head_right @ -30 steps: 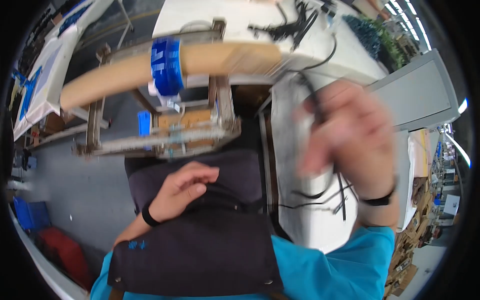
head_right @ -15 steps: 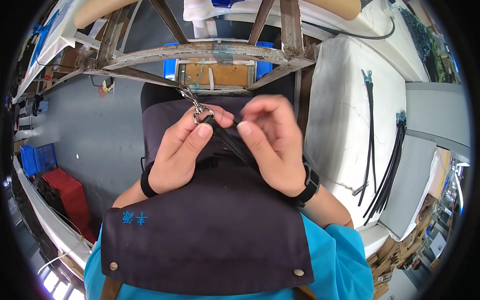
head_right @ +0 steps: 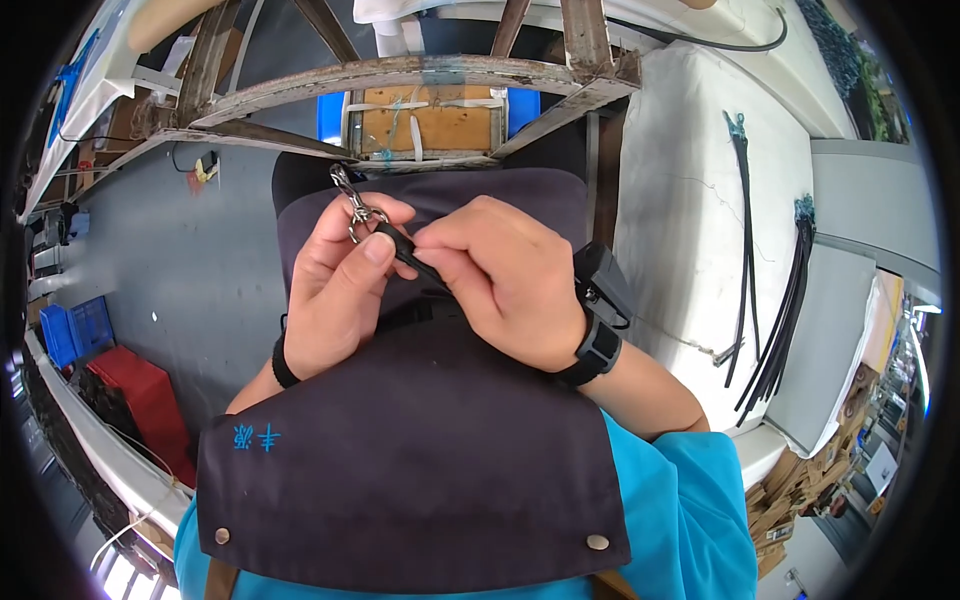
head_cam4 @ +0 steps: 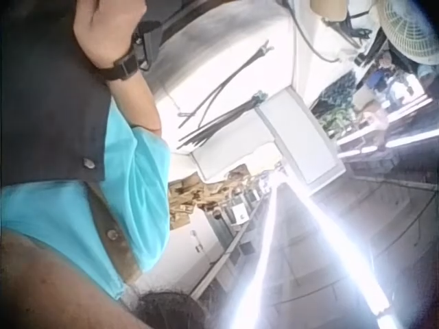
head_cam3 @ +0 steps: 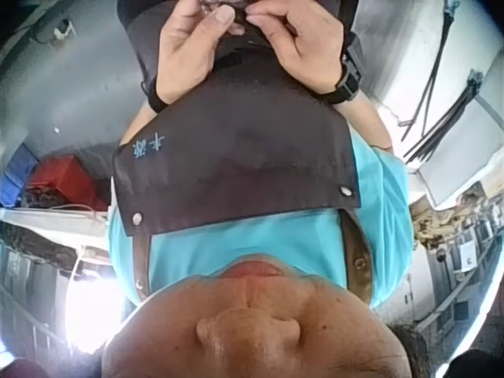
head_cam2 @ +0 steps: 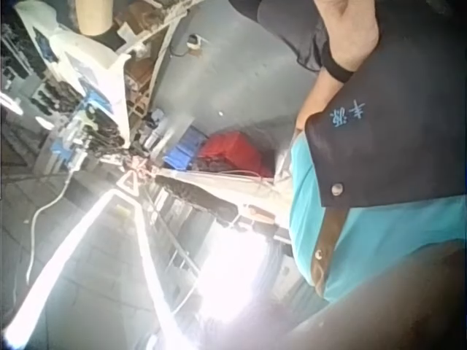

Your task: Assembling small metal buckles and placing them into plastic sleeves or attaching them to straps.

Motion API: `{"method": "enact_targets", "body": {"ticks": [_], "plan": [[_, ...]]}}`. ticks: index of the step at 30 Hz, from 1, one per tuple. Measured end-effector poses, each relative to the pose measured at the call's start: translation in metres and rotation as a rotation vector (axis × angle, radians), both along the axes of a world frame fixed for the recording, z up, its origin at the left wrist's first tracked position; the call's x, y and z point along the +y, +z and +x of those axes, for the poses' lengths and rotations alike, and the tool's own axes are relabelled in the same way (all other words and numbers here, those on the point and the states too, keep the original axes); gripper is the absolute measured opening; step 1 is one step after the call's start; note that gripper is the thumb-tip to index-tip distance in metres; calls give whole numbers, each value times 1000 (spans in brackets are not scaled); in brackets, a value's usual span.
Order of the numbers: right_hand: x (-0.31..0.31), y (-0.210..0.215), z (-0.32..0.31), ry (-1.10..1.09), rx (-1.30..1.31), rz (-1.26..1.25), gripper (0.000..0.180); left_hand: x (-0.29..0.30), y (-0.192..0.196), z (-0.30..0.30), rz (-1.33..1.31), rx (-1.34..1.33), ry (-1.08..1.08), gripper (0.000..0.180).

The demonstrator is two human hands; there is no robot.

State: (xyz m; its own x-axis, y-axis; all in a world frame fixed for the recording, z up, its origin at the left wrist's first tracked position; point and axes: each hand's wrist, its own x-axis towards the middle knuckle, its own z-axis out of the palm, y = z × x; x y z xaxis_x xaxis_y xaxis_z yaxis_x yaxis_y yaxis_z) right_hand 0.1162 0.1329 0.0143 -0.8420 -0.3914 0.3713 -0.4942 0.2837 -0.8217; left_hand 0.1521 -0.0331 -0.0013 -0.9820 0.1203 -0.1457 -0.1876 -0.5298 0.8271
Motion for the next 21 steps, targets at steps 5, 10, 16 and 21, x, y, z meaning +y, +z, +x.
{"method": "enact_targets", "body": {"ticks": [5,10,16,21], "plan": [[37,-3,2,176,-184,183,7,-8,-7,-4,-99,50,-2,25],[57,23,-19,151,-168,343,26,-9,-9,-3,-227,72,-114,25],[-3,7,-13,265,-366,54,38,-2,-10,-5,-170,141,-141,21],[-2,-11,-5,149,-408,-26,32,-12,-19,-3,-38,-21,-165,24]]}}
